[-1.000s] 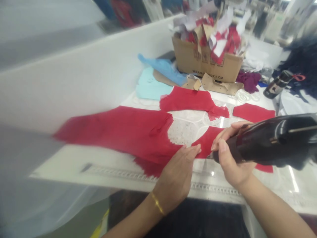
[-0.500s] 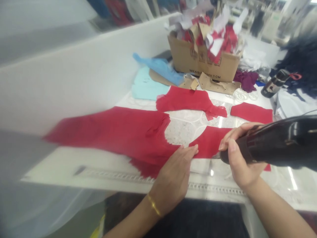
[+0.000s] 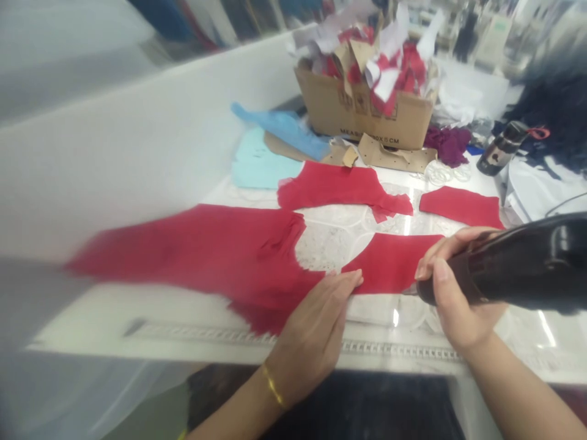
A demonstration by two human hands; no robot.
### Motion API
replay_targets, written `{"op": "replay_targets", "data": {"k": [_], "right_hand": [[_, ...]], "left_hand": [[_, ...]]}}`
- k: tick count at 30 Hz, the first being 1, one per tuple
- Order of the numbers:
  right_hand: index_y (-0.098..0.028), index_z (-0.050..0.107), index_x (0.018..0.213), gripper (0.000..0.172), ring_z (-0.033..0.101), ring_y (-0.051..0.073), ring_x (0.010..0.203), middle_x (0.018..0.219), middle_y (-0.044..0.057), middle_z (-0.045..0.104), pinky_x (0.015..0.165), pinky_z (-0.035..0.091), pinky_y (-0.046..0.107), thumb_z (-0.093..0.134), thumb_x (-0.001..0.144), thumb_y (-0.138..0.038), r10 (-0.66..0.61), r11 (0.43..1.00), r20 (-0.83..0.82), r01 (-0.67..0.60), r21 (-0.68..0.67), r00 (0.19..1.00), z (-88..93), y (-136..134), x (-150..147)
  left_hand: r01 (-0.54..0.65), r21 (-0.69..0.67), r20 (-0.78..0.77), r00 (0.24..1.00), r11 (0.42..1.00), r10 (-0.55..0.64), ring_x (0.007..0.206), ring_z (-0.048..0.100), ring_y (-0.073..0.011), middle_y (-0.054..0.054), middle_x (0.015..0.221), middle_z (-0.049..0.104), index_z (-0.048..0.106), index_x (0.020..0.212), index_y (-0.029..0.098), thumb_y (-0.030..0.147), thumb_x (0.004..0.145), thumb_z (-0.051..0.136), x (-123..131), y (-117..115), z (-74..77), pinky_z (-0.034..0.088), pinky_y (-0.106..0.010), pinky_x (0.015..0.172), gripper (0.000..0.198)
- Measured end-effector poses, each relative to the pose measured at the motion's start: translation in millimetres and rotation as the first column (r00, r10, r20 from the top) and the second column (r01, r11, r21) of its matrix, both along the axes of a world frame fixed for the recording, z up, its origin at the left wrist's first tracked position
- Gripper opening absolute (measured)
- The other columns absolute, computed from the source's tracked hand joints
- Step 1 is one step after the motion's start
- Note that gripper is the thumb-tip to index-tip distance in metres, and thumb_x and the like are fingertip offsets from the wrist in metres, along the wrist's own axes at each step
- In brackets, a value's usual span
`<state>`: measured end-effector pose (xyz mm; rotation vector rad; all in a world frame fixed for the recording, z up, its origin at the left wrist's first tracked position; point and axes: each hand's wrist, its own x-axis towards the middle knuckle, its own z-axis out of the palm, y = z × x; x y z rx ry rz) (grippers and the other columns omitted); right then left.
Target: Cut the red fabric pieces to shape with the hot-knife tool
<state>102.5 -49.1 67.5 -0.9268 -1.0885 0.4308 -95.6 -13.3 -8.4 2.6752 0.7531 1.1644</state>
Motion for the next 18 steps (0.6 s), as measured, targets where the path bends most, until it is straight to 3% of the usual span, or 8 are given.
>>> {"op": "replay_targets", "data": {"k": [6,11,14,18], "right_hand": [[-0.026,0.062,0.104,0.023,0.061,0.013,0.055,0.073,-0.005,0.059,0.051,0.057,0.028,0.076,0.087,-0.019,-0.107,0.994,-0.019,0.107,0.008,0.994,-0.4,-8.0,16.6],[-0.024,0.061,0.1,0.02,0.061,0.013,0.058,0.076,-0.004,0.06,0.052,0.055,0.03,0.073,0.088,-0.015,-0.107,0.994,0.005,0.107,-0.012,0.994,-3.4,-9.7,19.0],[-0.025,0.06,0.102,0.021,0.059,0.013,0.057,0.072,-0.005,0.06,0.052,0.053,0.029,0.074,0.088,-0.018,-0.103,0.995,-0.005,0.103,-0.011,0.995,-2.4,-10.9,20.7],[-0.027,0.061,0.106,0.026,0.058,0.013,0.055,0.071,-0.005,0.059,0.052,0.054,0.03,0.077,0.087,-0.023,-0.129,0.992,-0.038,0.128,-0.016,0.991,0.7,-16.7,28.8]], "left_hand": [[0.065,-0.036,-0.028,0.997,0.997,-0.066,0.124,0.065,-0.0243,-0.014,0.124,0.071,0.044,0.151,0.006,-0.006,0.091,0.039,6.3,0.4,4.6,0.052,-0.042,0.115,0.061],[0.08,-0.043,-0.082,0.993,0.996,-0.083,0.121,0.067,-0.025,-0.013,0.125,0.072,0.034,0.158,0.011,-0.005,0.091,0.038,12.2,1.0,9.3,0.055,-0.043,0.111,0.069],[0.115,-0.051,-0.112,0.986,0.992,-0.12,0.123,0.067,-0.025,-0.013,0.126,0.072,0.037,0.155,0.01,-0.005,0.089,0.038,17.0,2.8,15.1,0.055,-0.043,0.112,0.068],[0.243,-0.094,-0.206,0.944,0.965,-0.258,0.133,0.06,-0.0257,-0.015,0.134,0.068,0.045,0.146,0.006,-0.002,0.09,0.036,29.8,6.4,20.7,0.051,-0.043,0.115,0.057]]}}
